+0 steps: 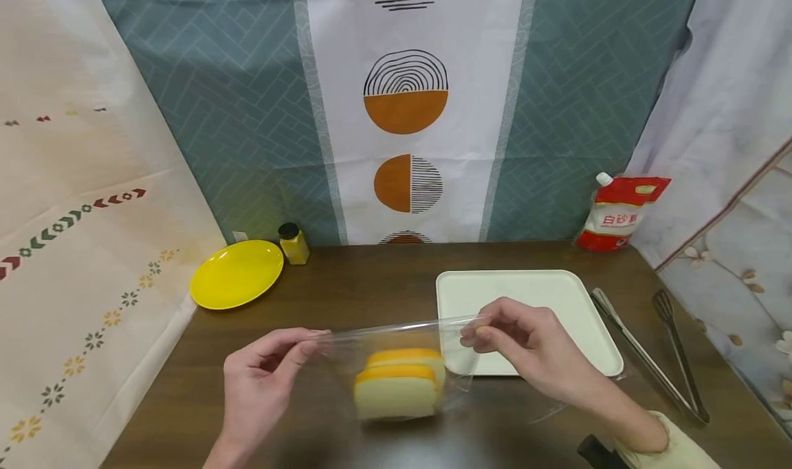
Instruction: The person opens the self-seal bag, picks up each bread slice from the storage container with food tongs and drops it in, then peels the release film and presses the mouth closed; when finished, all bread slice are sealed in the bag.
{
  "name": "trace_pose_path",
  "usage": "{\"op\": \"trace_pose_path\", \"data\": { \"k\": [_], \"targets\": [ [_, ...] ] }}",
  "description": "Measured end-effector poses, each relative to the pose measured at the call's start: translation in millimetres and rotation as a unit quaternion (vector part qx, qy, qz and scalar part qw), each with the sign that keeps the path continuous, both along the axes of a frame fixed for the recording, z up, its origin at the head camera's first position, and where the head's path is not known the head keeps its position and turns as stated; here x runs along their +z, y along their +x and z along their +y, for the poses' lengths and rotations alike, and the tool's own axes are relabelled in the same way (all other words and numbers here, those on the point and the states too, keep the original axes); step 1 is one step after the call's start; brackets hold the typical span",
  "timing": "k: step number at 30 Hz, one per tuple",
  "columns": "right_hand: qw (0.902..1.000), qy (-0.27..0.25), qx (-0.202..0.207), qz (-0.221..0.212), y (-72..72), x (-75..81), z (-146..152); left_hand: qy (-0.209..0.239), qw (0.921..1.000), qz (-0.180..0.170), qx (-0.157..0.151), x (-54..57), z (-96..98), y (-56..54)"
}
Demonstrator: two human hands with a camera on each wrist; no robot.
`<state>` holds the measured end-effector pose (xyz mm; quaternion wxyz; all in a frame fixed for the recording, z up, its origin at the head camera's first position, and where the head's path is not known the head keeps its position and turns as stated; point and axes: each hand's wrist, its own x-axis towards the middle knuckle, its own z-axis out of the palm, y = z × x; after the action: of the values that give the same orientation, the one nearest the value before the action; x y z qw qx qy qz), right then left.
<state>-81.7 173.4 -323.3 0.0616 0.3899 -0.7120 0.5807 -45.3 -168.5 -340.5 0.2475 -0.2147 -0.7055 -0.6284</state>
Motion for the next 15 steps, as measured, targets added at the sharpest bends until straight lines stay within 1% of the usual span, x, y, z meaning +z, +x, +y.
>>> {"op": "trace_pose_path", "data": {
  "k": [2,4,7,9,12,14,15],
  "targets": [
    [1.0,-0.005,-0.001,0.007,-1.3,-3.5,-5,0.0,1.0,0.004,0.005,-2.2,-5.3,-0.4],
    [0.9998,-0.007,-0.007,0.02,-3.3,-7.4,-10,0.001,0.9999,0.013,0.003,-5.3,-10.7,-2.0],
    [0.9995,-0.003,-0.005,0.032,-7.2,-12.5,-19,0.009,0.9992,0.035,-0.015,-10.2,-19.1,-5.0],
    [0.9994,-0.002,0.006,0.034,-10.4,-14.6,-24,0.013,0.9991,0.032,-0.023,-11.9,-24.8,-6.6],
    [0.9995,0.0,0.024,0.021,-16.9,-14.7,-31,0.003,0.9999,-0.014,-0.003,-10.6,-33.5,-8.6],
    [0.9996,0.003,0.028,0.0,-24.1,-14.1,-36,-0.003,0.9987,-0.051,0.008,-8.9,-39.6,-14.2],
    [0.9994,0.006,0.028,-0.017,-28.4,-14.1,-39,-0.005,0.9975,-0.069,0.012,-8.6,-42.3,-18.0]
  ]
}}
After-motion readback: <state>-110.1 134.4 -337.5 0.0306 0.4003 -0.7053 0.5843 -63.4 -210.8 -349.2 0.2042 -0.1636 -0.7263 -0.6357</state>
